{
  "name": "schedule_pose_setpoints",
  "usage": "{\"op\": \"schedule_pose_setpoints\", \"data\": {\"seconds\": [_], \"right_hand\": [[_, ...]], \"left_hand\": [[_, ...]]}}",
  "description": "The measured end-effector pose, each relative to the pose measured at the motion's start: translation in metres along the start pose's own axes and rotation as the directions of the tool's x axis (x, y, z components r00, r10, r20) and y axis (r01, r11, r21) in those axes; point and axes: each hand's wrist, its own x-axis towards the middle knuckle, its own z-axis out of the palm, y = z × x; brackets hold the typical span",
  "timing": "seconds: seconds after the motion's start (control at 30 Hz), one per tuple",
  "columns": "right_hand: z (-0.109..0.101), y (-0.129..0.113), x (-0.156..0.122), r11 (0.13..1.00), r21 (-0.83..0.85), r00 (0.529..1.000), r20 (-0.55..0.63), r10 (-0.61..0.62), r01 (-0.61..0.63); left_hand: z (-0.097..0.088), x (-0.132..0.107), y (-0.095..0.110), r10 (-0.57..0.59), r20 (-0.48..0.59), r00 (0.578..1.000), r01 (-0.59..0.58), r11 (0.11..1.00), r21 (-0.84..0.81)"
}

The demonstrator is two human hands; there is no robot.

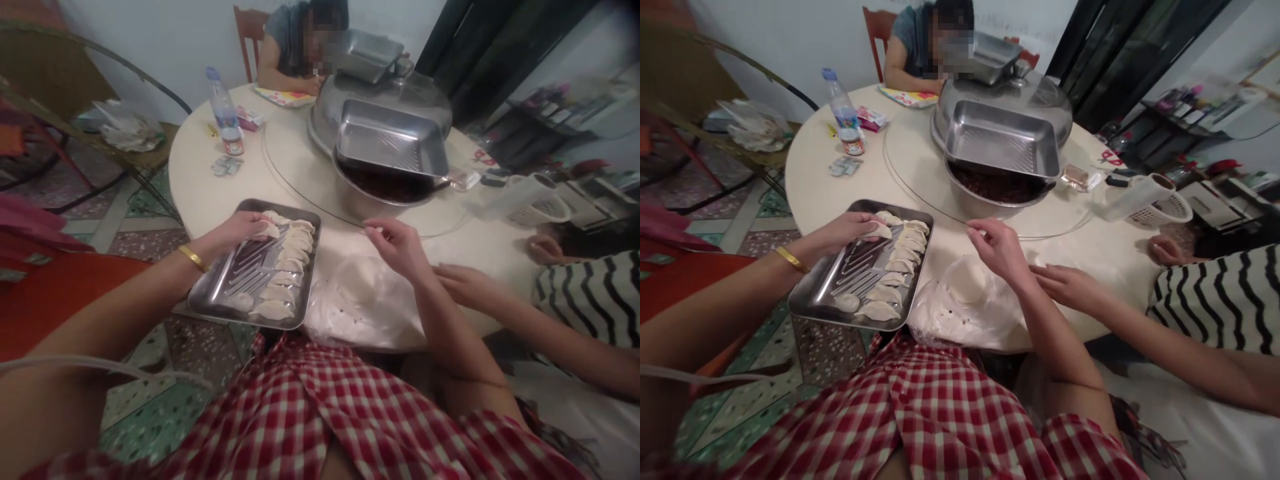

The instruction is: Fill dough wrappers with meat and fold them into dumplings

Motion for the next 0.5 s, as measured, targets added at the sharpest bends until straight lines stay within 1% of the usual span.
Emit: {"op": "schedule_pose_setpoints", "data": {"seconds": [0.07,0.1,0.17,0.23,0.3,0.37,0.43,0.5], "right_hand": [[-0.007,0.005,-0.009,0.998,0.023,0.998,-0.022,0.063,-0.062],[-0.009,0.007,-0.011,0.995,0.027,0.995,-0.032,0.097,-0.096],[-0.013,0.014,-0.012,0.988,0.022,0.986,-0.062,0.153,-0.152],[-0.015,0.026,-0.010,0.983,-0.002,0.976,-0.115,0.184,-0.185],[-0.017,0.040,-0.011,0.971,-0.025,0.958,-0.167,0.232,-0.240],[-0.020,0.055,-0.015,0.949,-0.028,0.934,-0.188,0.304,-0.314],[-0.024,0.065,-0.023,0.931,-0.019,0.915,-0.189,0.355,-0.365],[-0.028,0.068,-0.031,0.924,-0.018,0.908,-0.193,0.372,-0.382]], "left_hand": [[-0.004,-0.009,0.001,-0.014,0.039,0.999,0.013,1.000,0.021],[-0.006,-0.015,0.001,-0.027,0.079,0.996,0.024,0.999,0.044],[-0.012,-0.030,0.000,-0.080,0.177,0.981,0.060,0.992,0.112],[-0.017,-0.046,-0.002,-0.145,0.238,0.960,0.101,0.978,0.185],[-0.020,-0.060,-0.004,-0.178,0.249,0.952,0.117,0.963,0.242],[-0.022,-0.069,-0.007,-0.188,0.247,0.951,0.114,0.951,0.287],[-0.023,-0.074,-0.010,-0.194,0.261,0.946,0.101,0.938,0.330],[-0.022,-0.074,-0.011,-0.200,0.281,0.939,0.087,0.925,0.369]]}}
